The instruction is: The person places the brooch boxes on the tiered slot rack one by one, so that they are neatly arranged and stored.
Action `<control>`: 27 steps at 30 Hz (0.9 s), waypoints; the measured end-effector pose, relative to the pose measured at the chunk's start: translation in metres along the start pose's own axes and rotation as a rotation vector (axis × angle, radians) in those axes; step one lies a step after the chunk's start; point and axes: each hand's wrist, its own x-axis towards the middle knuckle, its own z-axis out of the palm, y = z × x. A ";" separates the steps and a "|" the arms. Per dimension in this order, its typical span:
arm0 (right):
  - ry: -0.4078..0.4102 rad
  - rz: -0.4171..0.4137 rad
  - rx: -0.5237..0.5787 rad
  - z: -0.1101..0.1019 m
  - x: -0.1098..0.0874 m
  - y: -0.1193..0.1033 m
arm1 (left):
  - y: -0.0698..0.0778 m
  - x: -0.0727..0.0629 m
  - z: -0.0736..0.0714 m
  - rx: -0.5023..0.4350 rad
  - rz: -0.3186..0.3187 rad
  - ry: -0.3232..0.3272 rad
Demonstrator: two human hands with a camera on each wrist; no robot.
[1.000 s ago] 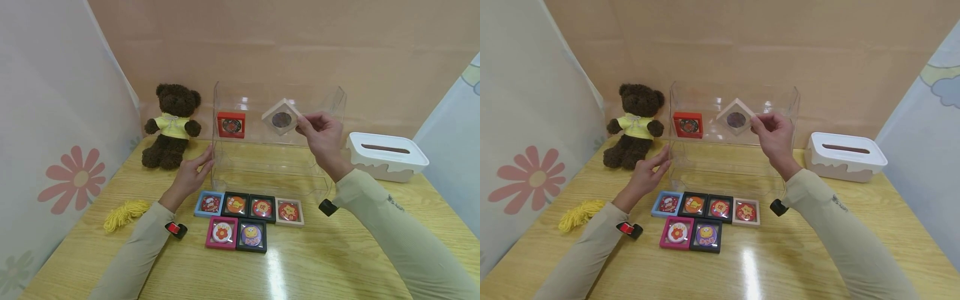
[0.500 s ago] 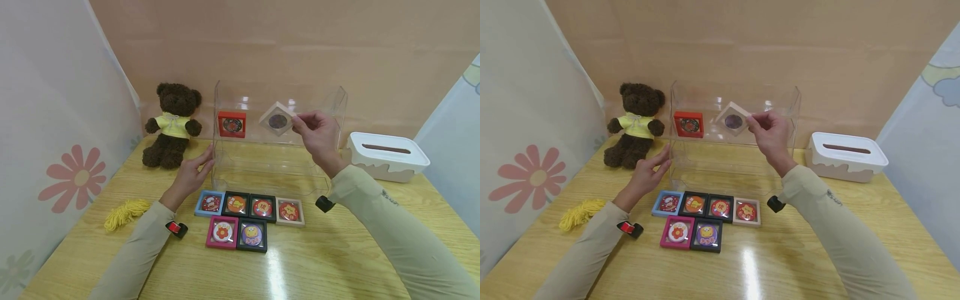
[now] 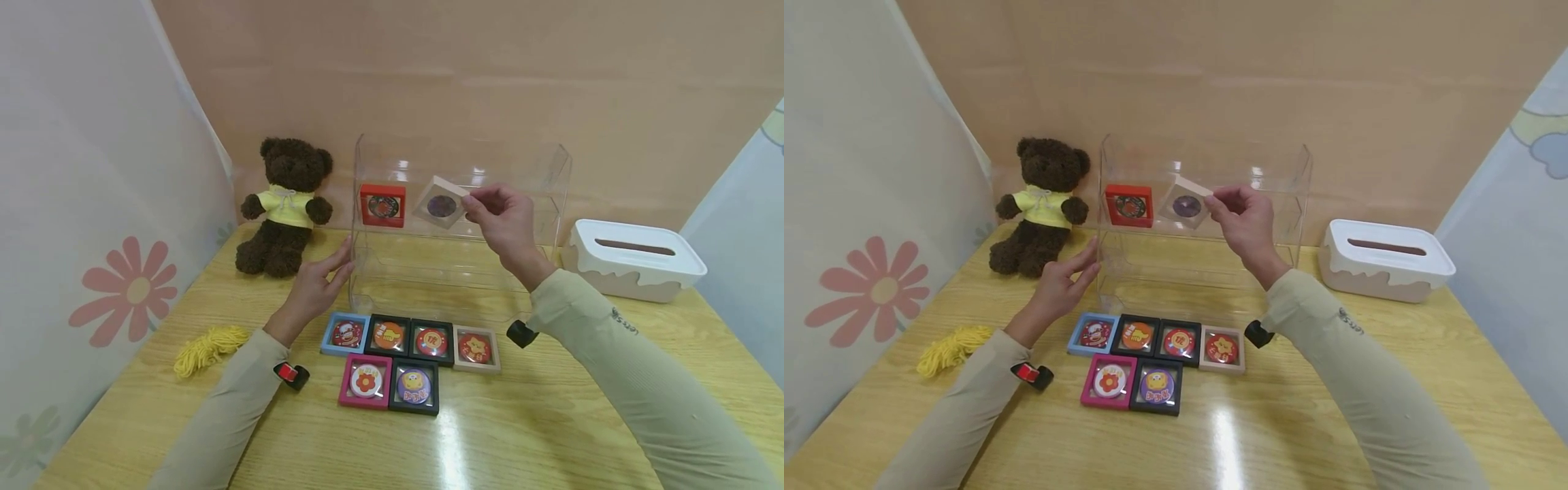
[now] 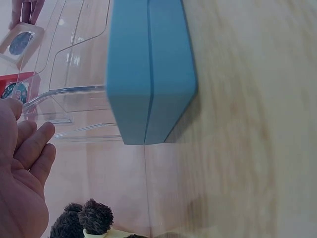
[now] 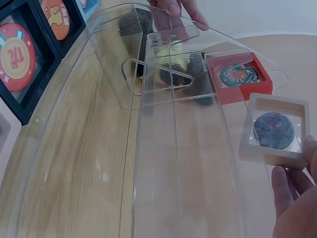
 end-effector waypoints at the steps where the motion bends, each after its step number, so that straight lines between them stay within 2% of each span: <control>1: -0.003 0.001 -0.007 0.000 0.000 0.000 | 0.000 0.000 0.000 0.001 0.001 -0.002; 4: -0.017 0.013 -0.022 0.001 0.001 -0.001 | 0.000 0.001 0.000 0.007 0.000 -0.003; 5: -0.012 0.006 -0.074 0.005 -0.005 -0.012 | 0.000 0.001 0.000 0.008 -0.001 -0.003; 16: -0.038 0.016 -0.207 0.008 -0.003 -0.014 | 0.002 0.001 0.000 0.023 -0.009 -0.002; 27: -0.116 -0.007 -0.388 0.013 -0.003 -0.019 | 0.000 0.001 0.000 0.015 -0.004 -0.003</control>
